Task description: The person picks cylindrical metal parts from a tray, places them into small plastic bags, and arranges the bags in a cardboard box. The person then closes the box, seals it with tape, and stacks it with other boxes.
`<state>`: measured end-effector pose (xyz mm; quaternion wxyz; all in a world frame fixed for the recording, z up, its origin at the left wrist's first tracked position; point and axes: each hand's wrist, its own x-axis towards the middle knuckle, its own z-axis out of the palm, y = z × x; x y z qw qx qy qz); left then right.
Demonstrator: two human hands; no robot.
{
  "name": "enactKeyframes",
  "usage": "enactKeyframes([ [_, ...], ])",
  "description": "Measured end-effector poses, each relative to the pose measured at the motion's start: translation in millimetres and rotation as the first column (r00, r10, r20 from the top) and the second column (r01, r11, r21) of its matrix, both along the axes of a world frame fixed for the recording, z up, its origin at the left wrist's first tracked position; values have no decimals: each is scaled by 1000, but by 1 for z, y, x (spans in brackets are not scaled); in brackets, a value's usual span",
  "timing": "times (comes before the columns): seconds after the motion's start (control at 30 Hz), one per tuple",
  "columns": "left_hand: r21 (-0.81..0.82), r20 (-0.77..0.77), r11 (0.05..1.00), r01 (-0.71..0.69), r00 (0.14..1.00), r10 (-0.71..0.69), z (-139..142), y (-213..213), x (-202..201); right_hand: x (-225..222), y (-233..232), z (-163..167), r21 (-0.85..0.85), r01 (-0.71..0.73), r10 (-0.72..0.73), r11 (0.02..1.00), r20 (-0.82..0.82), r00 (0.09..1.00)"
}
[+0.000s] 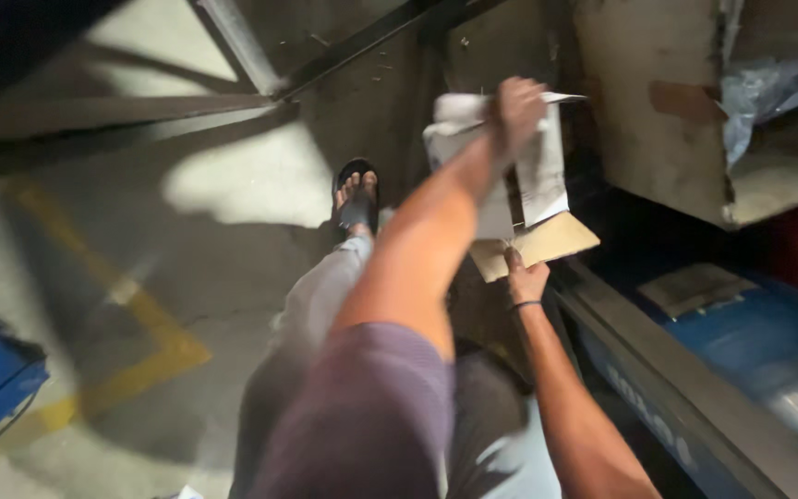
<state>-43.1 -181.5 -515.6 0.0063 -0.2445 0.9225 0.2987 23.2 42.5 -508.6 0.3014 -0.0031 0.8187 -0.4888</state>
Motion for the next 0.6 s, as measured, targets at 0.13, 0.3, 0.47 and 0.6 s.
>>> enactKeyframes([
  [0.13, 7, 21, 1000, 3, 1000, -3, 27, 4, 120, -9, 61, 43, 242, -356, 348, 903, 75, 935],
  [0.3, 205, 283, 957, -206, 948, 144, 182, 45, 250, 36, 137, 168, 172, -600, 624, 781, -172, 762],
  [0.47, 102, 426, 960, -261, 883, 195, 397, 74, 313, 79, 177, 353, 352, -618, 504, 703, 367, 782],
  [0.6, 44, 117, 978, -203, 973, 196, 545, 88, 319, 69, 200, 492, 76, -600, 596, 797, 69, 800],
])
